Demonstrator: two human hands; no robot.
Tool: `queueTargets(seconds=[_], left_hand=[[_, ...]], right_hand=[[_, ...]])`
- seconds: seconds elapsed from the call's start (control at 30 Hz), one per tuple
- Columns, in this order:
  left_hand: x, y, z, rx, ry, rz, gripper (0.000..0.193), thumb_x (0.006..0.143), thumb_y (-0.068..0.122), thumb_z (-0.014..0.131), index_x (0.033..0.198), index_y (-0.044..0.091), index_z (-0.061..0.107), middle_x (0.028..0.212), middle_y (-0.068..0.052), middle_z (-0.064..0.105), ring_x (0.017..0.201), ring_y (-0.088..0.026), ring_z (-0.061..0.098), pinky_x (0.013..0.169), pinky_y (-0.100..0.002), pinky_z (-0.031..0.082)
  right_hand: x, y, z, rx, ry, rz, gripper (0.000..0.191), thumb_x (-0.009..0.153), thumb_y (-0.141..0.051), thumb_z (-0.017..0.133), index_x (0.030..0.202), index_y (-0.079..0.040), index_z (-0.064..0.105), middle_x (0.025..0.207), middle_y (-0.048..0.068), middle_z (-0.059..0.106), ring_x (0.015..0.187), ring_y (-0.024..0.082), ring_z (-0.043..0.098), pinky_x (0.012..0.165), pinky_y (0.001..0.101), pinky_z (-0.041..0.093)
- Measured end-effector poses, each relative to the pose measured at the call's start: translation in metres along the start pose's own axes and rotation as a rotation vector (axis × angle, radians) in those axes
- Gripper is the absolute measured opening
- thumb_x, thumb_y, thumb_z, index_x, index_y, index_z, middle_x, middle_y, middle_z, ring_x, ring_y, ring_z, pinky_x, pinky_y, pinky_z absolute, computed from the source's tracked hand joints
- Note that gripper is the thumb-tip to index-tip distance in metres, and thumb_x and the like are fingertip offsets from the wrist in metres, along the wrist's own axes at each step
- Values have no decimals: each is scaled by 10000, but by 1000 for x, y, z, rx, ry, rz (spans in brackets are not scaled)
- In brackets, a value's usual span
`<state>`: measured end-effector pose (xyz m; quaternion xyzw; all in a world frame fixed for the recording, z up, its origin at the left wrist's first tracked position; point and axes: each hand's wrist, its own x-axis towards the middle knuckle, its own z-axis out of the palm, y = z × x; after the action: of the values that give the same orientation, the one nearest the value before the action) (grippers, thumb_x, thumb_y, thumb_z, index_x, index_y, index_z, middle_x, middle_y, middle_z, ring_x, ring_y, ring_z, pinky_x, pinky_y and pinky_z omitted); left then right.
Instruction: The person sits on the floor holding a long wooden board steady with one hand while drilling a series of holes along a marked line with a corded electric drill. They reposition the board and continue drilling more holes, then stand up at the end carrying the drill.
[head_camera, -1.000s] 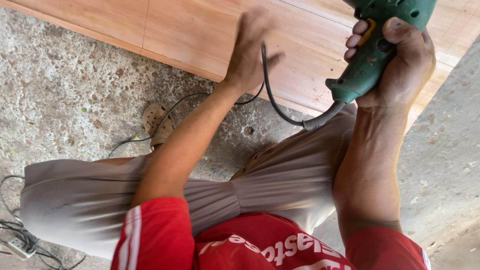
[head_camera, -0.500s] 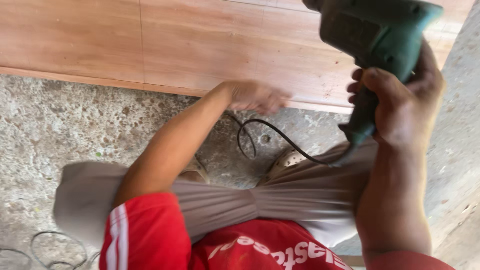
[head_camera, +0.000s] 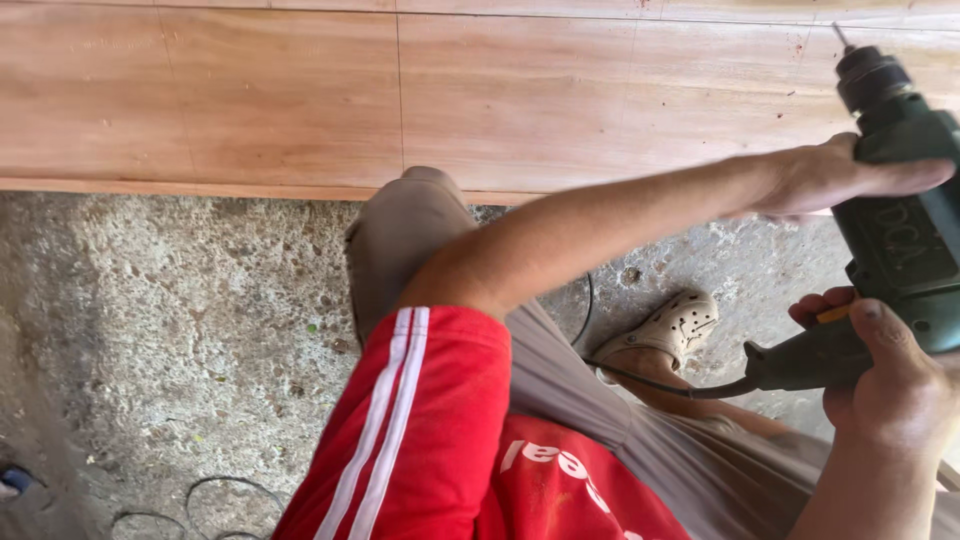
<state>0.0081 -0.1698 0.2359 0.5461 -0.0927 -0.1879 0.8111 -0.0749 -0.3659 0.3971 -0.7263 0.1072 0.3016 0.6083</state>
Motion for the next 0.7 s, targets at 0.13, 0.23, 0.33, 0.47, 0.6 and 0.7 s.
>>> queueTargets(seconds=[0.13,0.23,0.33,0.47,0.6,0.7], left_hand=[[-63,21,-98,883,-193,-498,1009,852,894,302,1363,74,594,1451,-238,488,1348,-386,464,1096,-616,338],[-148,-1,-201,919,237,-246,432,965,415,508,1305,339,764,885,-48,731,694,-193,683,648,-414,563],[-223,-49,-254,1162,795,-738,656,1077,587,535,1461,54,533,1289,-285,654,1270,-446,566,1151,-648,336],[-253,-96,-246,1073,977,-980,974,1085,678,443,1671,27,16,1719,-230,-99,1592,-459,-81,1304,-622,0],[-249,-103,-230,1110,984,-1053,984,1085,680,436,1686,22,20,1747,-209,-67,1627,-435,-59,1334,-599,-25],[-249,-100,-234,1092,941,-1122,985,1108,697,426,1701,20,25,1757,-214,-63,1639,-432,-55,1343,-604,-29]], right_hand=[[-8,-1,28,-51,-36,-56,255,1012,11,577,1254,78,533,1006,179,650,887,300,687,896,464,593],[1,-19,51,-256,13,-89,356,954,78,632,1283,86,496,967,183,665,816,277,694,757,405,614],[21,-33,80,-408,18,-106,510,918,82,682,1384,36,481,1025,168,686,797,237,713,686,337,631],[60,-49,121,-492,-61,-178,474,913,49,705,1346,51,511,996,157,690,793,207,724,719,333,640],[96,-60,152,-555,-56,-174,542,871,29,693,1386,38,525,1017,120,689,823,173,724,712,297,635],[116,-59,169,-528,-121,-131,573,893,40,676,1443,43,512,1002,122,690,795,169,720,728,295,633]])
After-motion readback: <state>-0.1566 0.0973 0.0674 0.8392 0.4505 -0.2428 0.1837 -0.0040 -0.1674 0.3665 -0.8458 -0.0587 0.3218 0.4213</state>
